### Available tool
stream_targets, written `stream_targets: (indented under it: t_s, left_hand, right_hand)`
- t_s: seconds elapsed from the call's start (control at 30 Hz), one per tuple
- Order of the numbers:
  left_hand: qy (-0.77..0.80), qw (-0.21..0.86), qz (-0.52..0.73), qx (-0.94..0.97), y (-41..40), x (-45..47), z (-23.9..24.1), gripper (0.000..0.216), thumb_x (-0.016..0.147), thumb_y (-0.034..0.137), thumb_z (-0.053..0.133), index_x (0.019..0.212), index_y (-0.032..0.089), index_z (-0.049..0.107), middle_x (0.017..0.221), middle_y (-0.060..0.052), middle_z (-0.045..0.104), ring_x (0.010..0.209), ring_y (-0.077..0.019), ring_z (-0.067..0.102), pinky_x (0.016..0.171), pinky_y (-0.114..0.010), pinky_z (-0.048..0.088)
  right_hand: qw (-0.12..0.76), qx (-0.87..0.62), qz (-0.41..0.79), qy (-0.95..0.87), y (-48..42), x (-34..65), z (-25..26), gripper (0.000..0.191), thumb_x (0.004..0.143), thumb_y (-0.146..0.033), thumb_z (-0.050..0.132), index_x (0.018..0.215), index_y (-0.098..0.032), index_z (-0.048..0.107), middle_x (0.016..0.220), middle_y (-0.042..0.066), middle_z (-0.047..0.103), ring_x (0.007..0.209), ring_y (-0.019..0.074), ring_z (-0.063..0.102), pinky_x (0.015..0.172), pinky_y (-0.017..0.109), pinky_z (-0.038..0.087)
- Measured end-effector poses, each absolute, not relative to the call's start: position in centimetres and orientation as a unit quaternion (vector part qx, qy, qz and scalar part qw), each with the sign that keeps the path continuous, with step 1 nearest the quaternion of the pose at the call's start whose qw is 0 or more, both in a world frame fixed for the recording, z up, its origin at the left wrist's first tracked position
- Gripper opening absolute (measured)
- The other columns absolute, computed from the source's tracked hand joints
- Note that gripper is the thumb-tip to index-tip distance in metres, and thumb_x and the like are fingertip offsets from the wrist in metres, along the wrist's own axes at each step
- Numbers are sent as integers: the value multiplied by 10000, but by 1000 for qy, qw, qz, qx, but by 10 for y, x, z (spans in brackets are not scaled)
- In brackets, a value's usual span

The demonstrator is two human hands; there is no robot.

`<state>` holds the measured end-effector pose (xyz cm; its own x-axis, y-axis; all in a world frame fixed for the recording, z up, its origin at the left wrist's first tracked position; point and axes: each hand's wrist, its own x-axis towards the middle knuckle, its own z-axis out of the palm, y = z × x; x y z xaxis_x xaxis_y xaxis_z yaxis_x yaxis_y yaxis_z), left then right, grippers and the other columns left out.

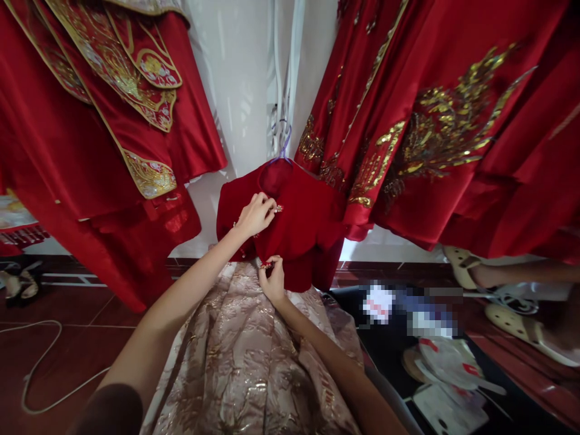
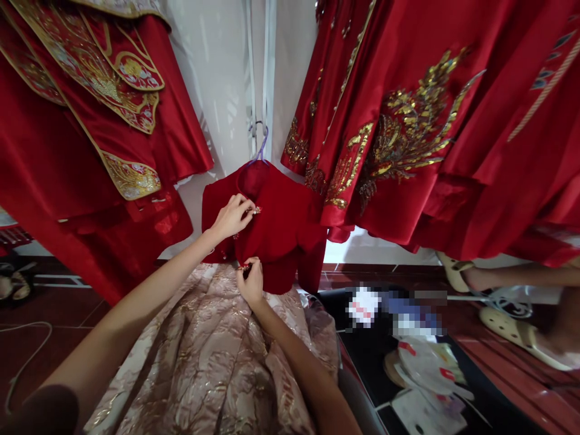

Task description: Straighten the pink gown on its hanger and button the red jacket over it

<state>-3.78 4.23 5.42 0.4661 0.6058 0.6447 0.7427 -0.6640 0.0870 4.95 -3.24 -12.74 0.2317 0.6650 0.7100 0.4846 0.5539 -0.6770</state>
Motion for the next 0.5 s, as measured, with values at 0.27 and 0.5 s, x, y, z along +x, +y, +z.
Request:
stream_targets:
  t_s: [0.27, 0.5]
  left_hand:
    - [-317, 148, -321, -880, 45, -37, 61, 186, 890, 289, 449, 943, 166, 578, 993, -103, 535, 973, -244, 480, 892, -410, 409]
    - [-234, 42, -359, -903, 49, -43, 69, 104, 834, 176, 482, 864, 195, 580, 866, -58, 573, 983, -224, 515, 1133, -467, 167]
  right_hand:
    - [637, -456, 41, -620, -39, 49, -119, 303, 690, -221, 579, 946, -201, 420, 887, 43, 461, 809, 184, 464, 729, 338, 422]
    - [713, -423, -34, -558, -7, 64, -20, 75, 845, -220, 445, 915, -197, 439, 942, 74, 463, 882, 186, 465, 796, 352, 422]
